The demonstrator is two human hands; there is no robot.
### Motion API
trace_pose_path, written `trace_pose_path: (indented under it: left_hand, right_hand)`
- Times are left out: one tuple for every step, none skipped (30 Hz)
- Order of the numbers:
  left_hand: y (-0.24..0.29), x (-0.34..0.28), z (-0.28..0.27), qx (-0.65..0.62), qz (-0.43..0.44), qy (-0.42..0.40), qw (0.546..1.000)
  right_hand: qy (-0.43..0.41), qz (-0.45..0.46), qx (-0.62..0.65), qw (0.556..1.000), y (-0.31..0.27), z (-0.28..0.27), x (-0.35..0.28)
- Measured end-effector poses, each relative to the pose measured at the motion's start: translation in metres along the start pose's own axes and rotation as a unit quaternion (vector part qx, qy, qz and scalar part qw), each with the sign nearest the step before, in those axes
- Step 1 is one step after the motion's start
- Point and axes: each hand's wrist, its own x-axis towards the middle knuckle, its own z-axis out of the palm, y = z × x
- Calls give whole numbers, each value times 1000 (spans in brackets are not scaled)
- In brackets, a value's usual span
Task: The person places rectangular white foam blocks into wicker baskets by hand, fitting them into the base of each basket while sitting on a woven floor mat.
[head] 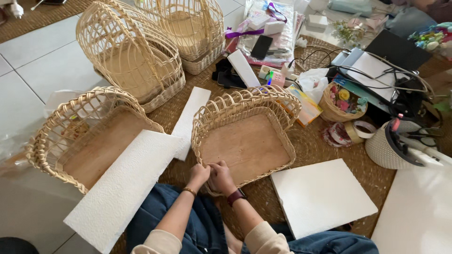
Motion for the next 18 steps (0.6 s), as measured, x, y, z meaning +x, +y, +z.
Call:
trace_pose_path:
  left_hand:
    - [-1,1,1,3,-5,-1,1000]
    - [-2,2,3,6,-11,-3,1000]
    - [0,1,2,4,-10,-5,1000]
    - [0,-1,1,-3,-11,-3,1000]
    - [1,-4,0,-11,-12,-2,1000]
    - [2,-5,-2,-11,-9,-2,1000]
    - [3,-6,-3,-8,-10,-19,1000]
    - [1,-8,-4,-6,-13,-37,999]
    - [3,-8,-6,-6,-13,-38,999]
    - [4,-9,-7,-6,-14,-41,999]
    - [5,-9,-8,-5,-16,-45,999]
    - [4,-9,-8,-4,-18,-47,999]
    - [2,-8,-7,-7,-21,-47,999]
    - [2,-5,-7,-11,-24,-47,999]
    - [2,-7,-8,-10,-25,-49,998]
    - [3,-9,-9,-1,-26,-60,998]
    - [4,-11,-10,8,-28,-70,997]
    - [3,-9,-10,7,-30,-73,997]
  right_hand:
    - [-22,-4,-29,999,-1,2,-1]
    - [-45,-8,-59,997,-1,3,-3]
    - [-45,-7,-61,997,-4,0,1]
    - [-54,-9,-99,994,-7,-1,3]
    - [-62,-11,-136,989,-10,-3,5]
    - [-60,-11,-138,989,-12,-2,7]
    - [-55,19,-144,988,-15,-2,10]
    - [-52,49,-149,986,-17,-1,10]
    - [-52,50,-150,986,-17,-2,12]
    - [-43,54,-171,983,-17,-2,12]
    - [-35,58,-191,979,-17,-1,13]
    - [-37,60,-190,979,-16,-2,13]
    - [-45,61,-170,983,-16,-3,12]
    - [-51,61,-150,985,-15,-5,14]
    - [-52,64,-150,985,-14,-5,16]
    - [-114,45,-128,984,-12,-6,18]
    - [-175,26,-106,978,-10,-7,20]
    - [-177,28,-107,978,-11,-7,18]
